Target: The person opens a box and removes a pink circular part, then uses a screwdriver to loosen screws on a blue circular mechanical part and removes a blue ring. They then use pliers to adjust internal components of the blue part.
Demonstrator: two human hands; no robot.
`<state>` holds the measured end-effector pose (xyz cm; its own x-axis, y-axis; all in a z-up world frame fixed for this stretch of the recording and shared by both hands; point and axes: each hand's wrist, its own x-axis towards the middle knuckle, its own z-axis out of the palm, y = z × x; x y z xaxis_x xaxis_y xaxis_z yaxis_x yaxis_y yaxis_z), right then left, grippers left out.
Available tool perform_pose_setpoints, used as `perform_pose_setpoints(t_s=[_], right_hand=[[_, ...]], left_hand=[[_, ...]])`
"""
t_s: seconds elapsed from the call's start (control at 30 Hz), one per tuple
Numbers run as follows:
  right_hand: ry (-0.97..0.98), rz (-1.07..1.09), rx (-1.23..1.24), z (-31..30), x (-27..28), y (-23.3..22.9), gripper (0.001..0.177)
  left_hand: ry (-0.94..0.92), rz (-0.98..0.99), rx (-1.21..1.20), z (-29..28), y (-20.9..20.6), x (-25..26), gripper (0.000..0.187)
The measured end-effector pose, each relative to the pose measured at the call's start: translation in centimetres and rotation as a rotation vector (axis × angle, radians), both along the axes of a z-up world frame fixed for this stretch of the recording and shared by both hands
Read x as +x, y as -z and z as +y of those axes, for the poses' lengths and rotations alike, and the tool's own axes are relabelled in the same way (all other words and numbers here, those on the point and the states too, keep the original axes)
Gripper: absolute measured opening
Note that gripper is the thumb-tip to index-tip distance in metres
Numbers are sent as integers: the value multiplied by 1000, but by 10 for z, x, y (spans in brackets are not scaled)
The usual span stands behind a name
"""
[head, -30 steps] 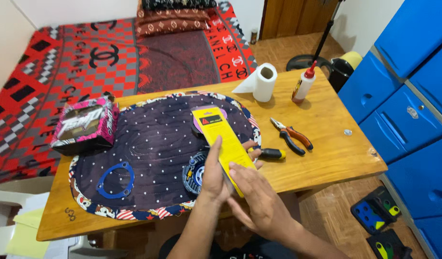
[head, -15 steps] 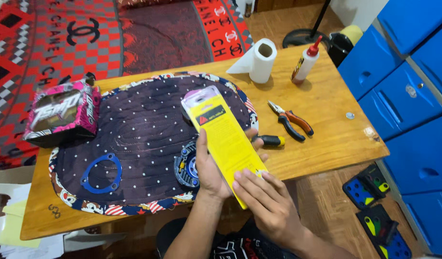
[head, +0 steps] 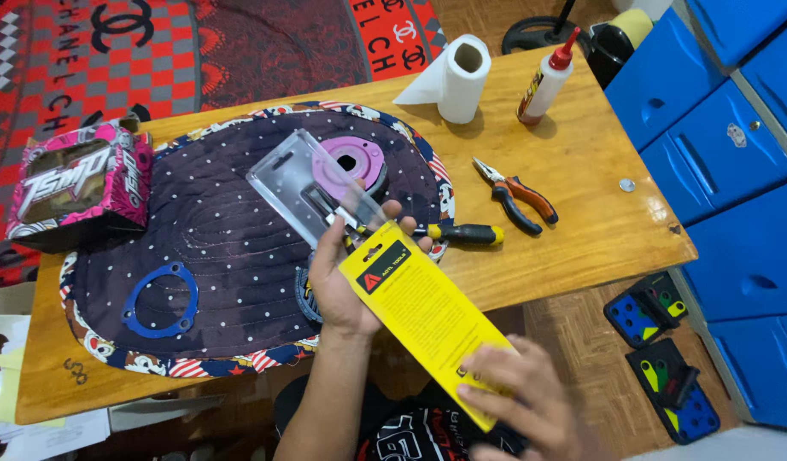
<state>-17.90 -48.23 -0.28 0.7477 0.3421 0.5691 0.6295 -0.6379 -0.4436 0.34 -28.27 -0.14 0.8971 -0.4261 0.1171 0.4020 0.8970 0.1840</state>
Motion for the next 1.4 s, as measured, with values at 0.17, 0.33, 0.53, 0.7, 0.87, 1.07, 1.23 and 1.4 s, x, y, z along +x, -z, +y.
perform_pose_setpoints(t_s=[0.17,0.33,0.53,0.7,0.87,1.07,1.23,1.4], right_hand=[[165,189,16,1,10,-21,96],[290,429,8,14,5,-8,79],[260,383,112,-72,-32,-10,78],[884,258,79,-112,-15,9,65],[999,215,-98,-124,42,30,60],[1000,150,-403,-117,63,11,51],[802,75,147,-55,41,-12,25],[402,160,256,7,45,-26,30]], left_hand=[[-33,-30,70,-21,8,-14,53],[-27,-56,114,-25,7,-17,51],[-52,-19,37,-11,1,-4,48],[73,-10,32,-21,-2,-14,55],[183,1,39,-33,-1,-22,57],[221,-33,44,-44,4,-25,59],[183,-121,152,-55,11,-25,64],[113,-183,245,-68,21,-39,73]])
